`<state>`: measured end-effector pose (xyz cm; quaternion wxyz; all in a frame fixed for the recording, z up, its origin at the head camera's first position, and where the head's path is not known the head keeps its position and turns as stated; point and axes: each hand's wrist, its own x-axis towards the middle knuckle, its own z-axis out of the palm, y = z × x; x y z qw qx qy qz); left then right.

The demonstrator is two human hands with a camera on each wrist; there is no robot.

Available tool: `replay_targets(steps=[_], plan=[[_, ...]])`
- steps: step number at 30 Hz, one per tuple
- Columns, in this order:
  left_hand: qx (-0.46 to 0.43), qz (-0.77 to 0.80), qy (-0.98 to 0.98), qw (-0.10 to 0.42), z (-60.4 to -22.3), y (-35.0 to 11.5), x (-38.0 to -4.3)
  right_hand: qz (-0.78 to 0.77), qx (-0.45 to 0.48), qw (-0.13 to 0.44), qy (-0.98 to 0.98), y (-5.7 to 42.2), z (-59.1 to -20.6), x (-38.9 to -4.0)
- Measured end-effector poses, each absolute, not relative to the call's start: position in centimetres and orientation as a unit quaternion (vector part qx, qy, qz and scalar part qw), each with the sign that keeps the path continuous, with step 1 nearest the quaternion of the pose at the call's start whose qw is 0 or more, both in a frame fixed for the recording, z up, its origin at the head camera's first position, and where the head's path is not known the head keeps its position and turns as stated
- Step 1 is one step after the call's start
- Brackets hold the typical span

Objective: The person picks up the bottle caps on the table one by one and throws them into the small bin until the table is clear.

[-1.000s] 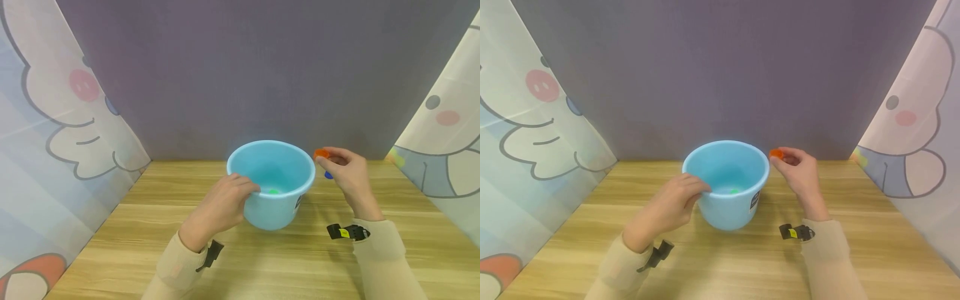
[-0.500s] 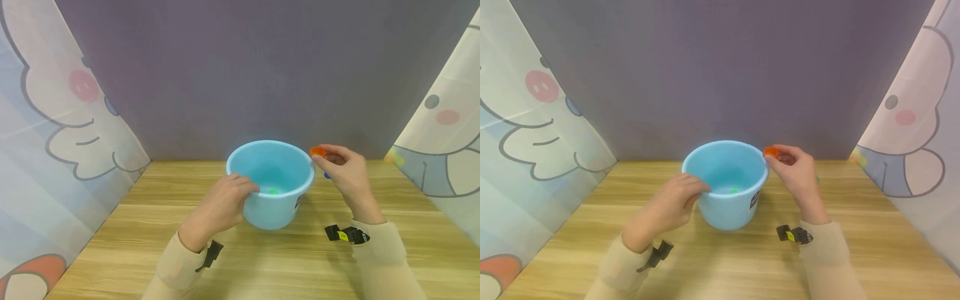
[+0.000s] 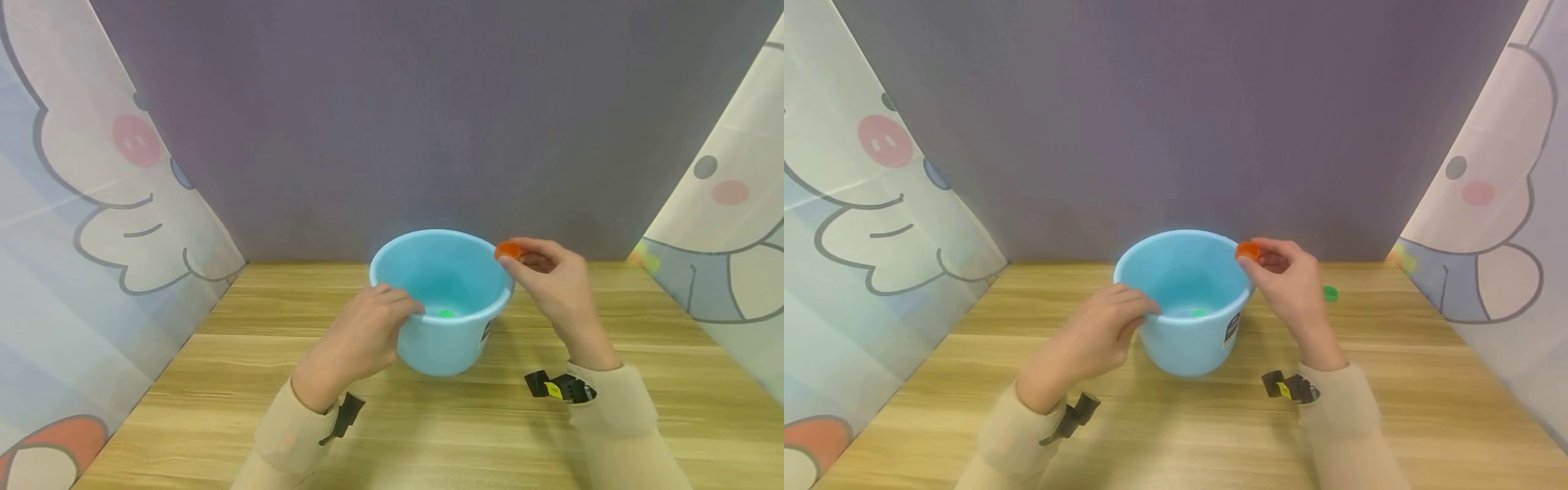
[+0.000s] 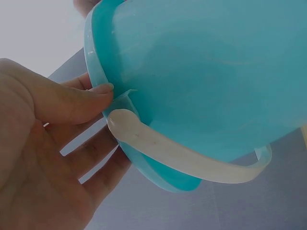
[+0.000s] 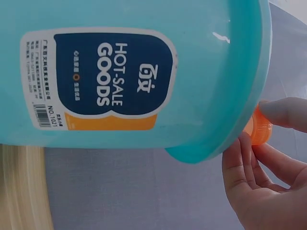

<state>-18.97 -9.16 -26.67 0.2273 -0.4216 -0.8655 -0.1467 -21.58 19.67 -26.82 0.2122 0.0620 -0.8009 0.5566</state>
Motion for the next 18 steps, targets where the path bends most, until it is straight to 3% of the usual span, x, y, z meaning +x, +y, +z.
replay_targets(steps=[18], plan=[[-0.423, -0.144, -0.864, 0.231, -26.7, -9.2, -19.0, 0.548, 0.087, 0.216, -0.803, 18.6, -26.9, -21.3]])
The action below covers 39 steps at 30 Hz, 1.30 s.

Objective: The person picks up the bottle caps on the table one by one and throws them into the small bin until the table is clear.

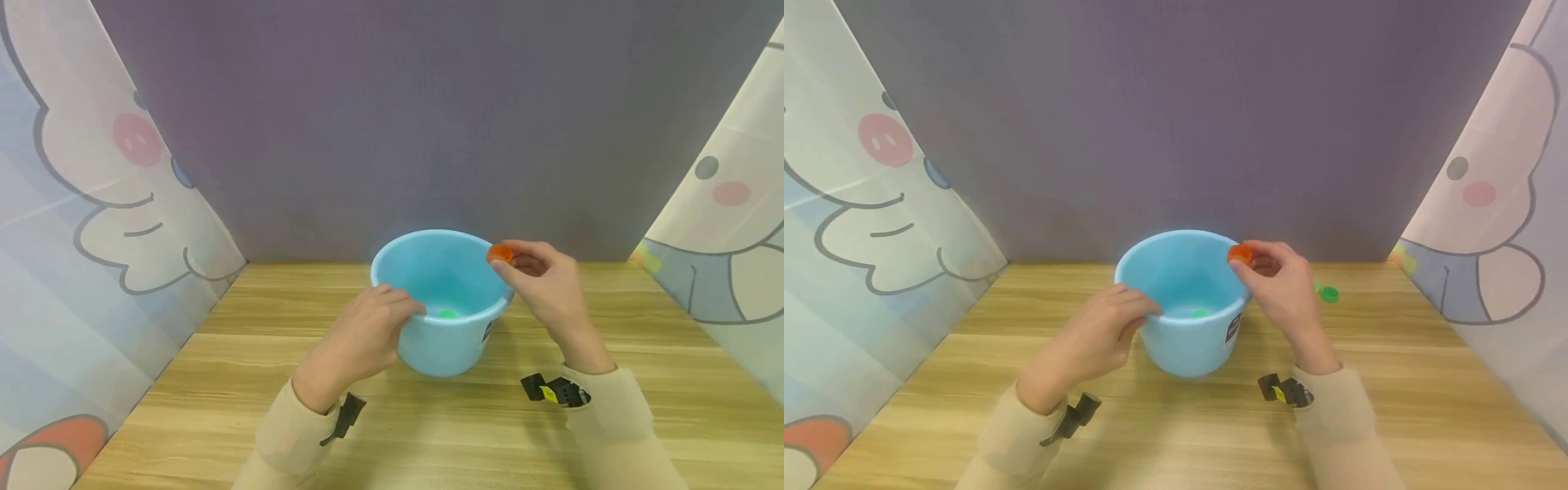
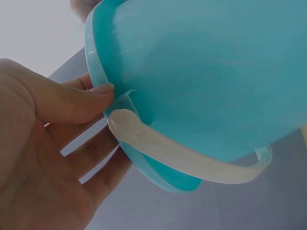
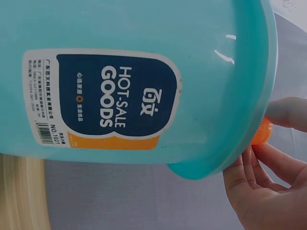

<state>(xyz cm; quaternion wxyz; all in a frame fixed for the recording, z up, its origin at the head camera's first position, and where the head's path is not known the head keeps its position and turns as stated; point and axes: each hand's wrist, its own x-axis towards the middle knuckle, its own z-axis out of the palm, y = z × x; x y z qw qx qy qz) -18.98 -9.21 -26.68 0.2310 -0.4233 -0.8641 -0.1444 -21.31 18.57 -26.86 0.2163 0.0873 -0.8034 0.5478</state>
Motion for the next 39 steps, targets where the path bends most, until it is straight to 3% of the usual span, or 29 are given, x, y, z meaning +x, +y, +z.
replay_targets(steps=[39], plan=[[-0.418, -0.144, -0.868, 0.226, -26.6, -9.1, -18.9, 0.515, 0.125, 0.224, -0.818, 17.3, -26.7, -21.0]])
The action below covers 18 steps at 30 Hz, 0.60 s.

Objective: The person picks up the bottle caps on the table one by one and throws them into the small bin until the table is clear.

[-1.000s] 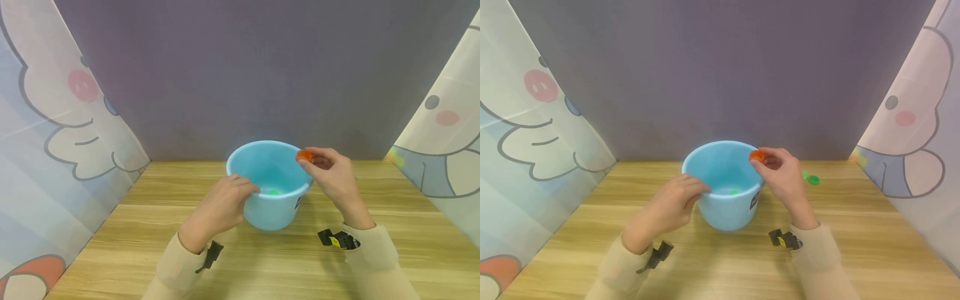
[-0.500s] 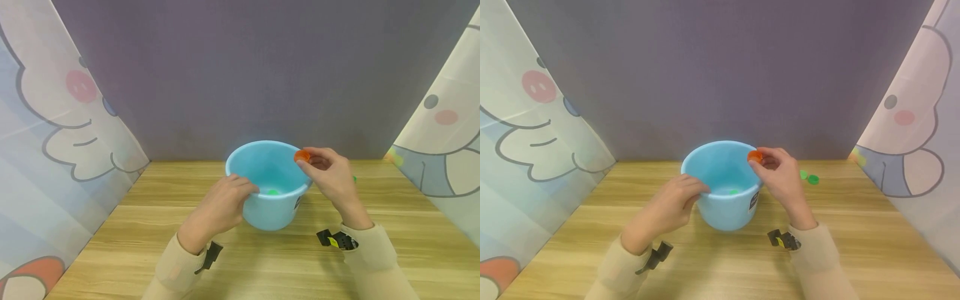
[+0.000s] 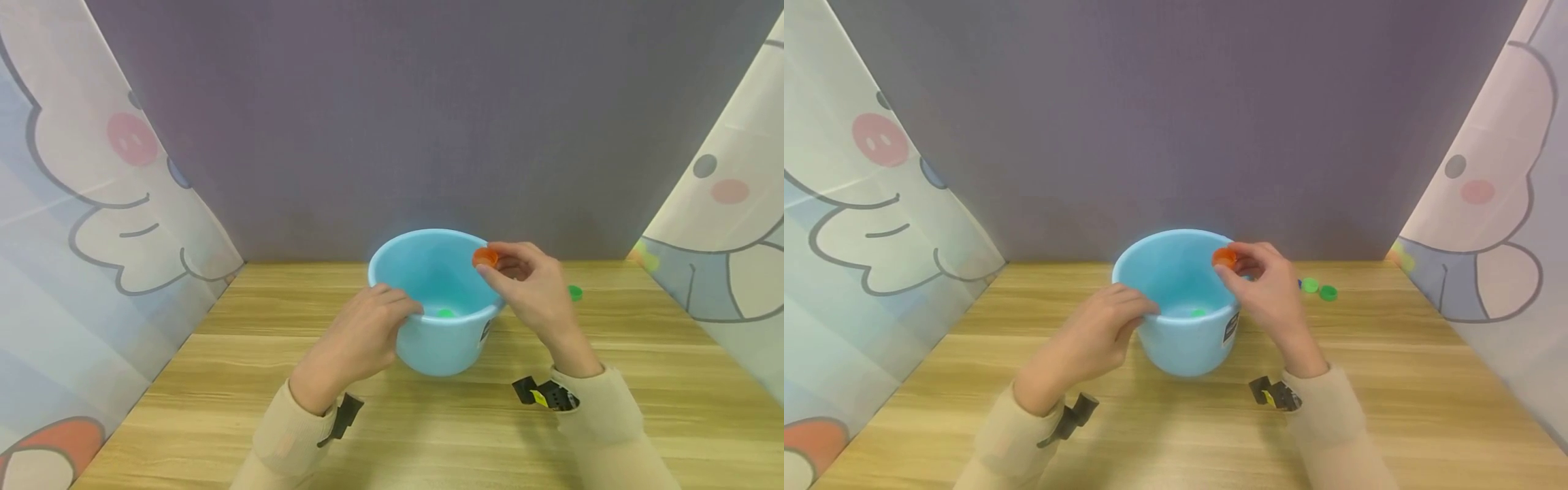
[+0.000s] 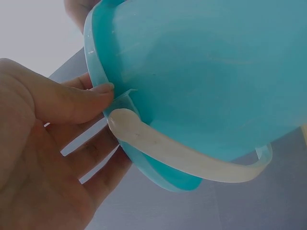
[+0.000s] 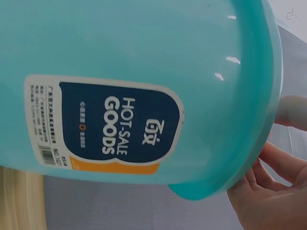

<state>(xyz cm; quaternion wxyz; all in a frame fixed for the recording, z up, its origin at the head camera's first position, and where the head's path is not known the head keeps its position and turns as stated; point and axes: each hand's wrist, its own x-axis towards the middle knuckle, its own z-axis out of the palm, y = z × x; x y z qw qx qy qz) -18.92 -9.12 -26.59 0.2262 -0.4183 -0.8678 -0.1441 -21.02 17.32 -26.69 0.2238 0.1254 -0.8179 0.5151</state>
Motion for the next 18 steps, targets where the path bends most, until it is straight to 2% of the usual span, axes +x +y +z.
replay_targets(steps=[18], plan=[[-0.42, -0.141, -0.867, 0.23, -26.6, -9.1, -18.9, 0.518, 0.157, 0.229, -0.809, 16.0, -26.9, -20.8]])
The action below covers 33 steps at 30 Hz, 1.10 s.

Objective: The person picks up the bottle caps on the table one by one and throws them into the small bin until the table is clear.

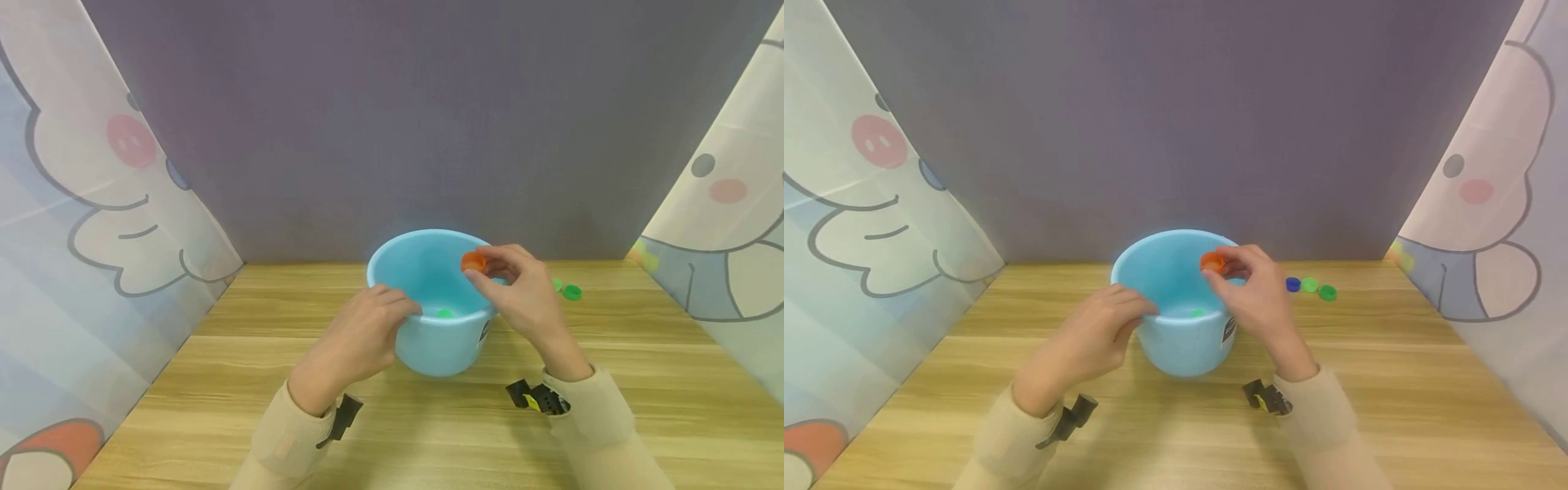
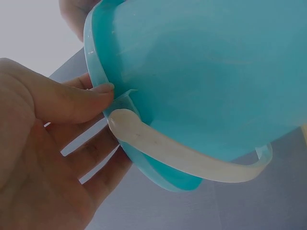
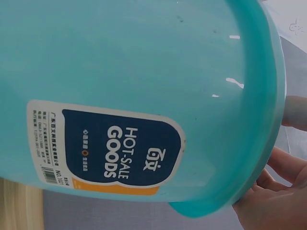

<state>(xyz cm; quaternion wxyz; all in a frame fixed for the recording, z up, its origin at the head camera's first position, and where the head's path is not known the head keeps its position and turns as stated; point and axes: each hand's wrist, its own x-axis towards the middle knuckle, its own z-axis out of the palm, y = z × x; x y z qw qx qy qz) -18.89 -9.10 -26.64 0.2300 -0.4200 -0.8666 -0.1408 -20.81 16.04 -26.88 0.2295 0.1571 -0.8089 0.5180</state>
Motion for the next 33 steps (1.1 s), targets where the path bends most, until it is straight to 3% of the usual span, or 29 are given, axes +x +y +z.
replay_targets(steps=[33], plan=[[-0.42, -0.143, -0.866, 0.23, -26.61, -9.21, -18.82, 0.535, 0.154, 0.244, -0.794, 16.2, -26.87, -20.83]])
